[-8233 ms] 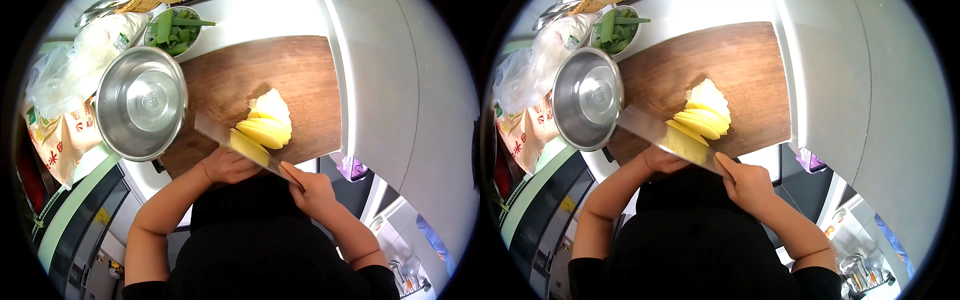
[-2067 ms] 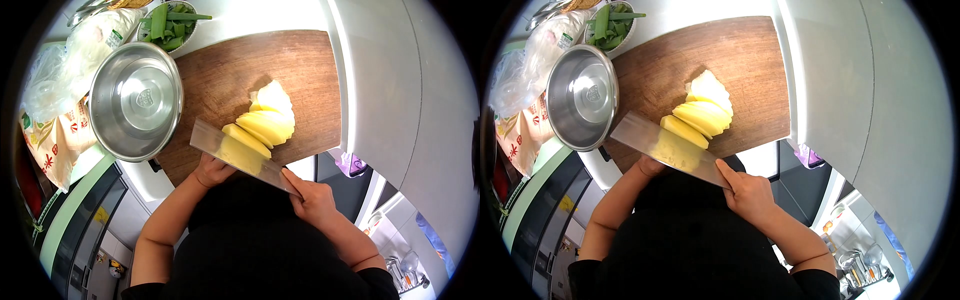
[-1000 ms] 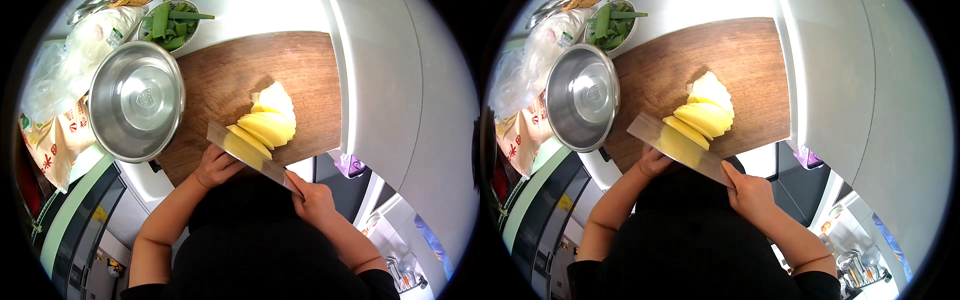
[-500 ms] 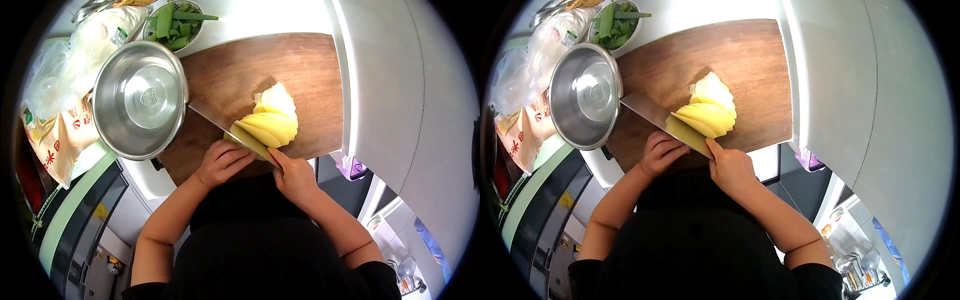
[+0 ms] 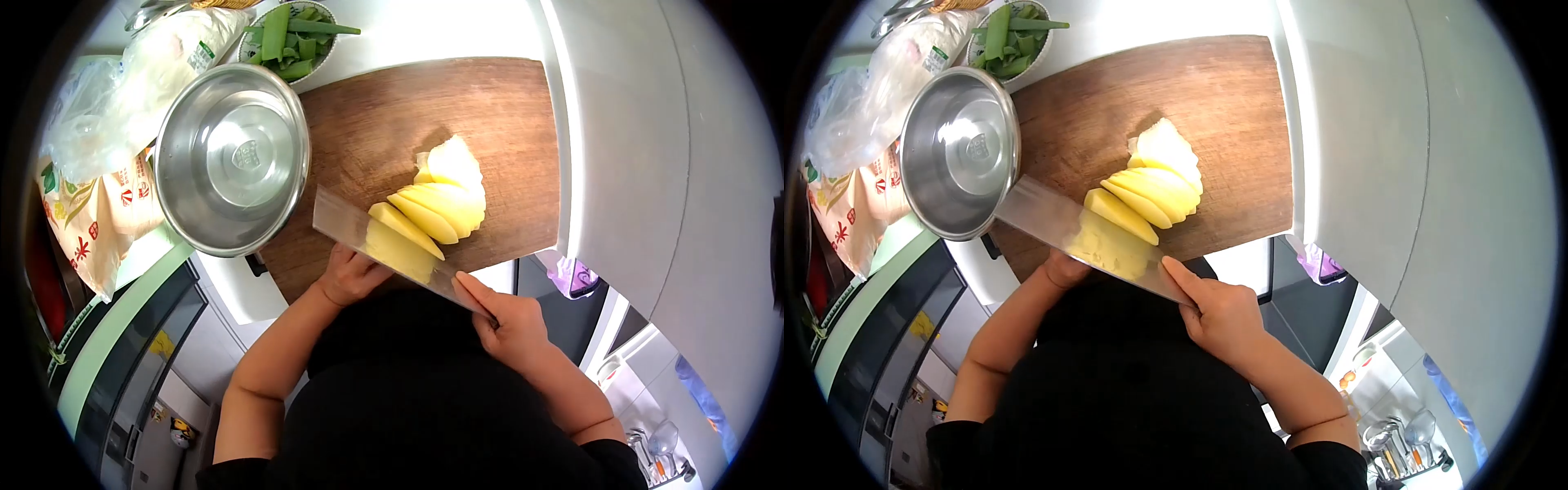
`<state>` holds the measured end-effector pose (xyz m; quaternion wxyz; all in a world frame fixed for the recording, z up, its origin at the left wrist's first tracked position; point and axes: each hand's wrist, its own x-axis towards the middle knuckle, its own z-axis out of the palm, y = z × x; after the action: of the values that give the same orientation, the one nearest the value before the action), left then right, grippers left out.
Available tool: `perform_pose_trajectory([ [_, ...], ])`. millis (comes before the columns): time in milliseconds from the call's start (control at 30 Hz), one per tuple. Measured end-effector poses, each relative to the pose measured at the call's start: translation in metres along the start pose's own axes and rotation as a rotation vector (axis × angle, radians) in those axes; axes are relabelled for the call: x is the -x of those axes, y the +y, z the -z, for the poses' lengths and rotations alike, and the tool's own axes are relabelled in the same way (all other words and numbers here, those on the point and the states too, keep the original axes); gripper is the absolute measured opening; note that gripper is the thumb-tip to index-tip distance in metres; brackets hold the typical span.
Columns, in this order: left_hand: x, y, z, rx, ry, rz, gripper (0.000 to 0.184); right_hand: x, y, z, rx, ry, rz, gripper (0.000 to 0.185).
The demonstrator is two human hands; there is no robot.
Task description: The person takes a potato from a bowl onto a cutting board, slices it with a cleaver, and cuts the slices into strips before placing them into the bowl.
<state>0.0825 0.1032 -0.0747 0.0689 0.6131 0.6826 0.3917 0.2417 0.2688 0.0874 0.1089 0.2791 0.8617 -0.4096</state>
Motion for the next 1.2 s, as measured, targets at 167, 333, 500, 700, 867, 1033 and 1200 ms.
perform_pose_trajectory([
  [167,-0.003,0.001,0.004,0.085,-0.007,0.049,0.021,0.004,0.005,-0.006,0.049,0.056,0.069,0.053],
  [333,0.004,0.000,0.001,0.127,-0.038,0.103,0.022,0.007,0.004,-0.007,0.065,0.053,0.053,0.053],
  [500,0.013,-0.003,-0.006,0.186,-0.102,0.208,0.024,0.011,0.005,-0.007,0.076,0.044,0.040,0.052],
  [700,0.012,-0.004,-0.005,0.155,-0.085,0.149,0.025,0.014,0.006,-0.007,0.102,0.034,0.029,0.055],
  [867,0.006,-0.001,-0.002,0.142,-0.044,0.130,0.024,0.015,0.006,-0.008,0.098,0.042,0.012,0.055],
  [1033,-0.014,0.001,0.009,0.082,0.065,-0.010,0.020,0.017,0.006,-0.008,0.099,0.031,-0.017,0.056],
  [1200,-0.014,0.001,0.008,0.100,0.083,-0.020,0.020,0.025,0.006,-0.008,0.135,0.030,-0.045,0.058],
])
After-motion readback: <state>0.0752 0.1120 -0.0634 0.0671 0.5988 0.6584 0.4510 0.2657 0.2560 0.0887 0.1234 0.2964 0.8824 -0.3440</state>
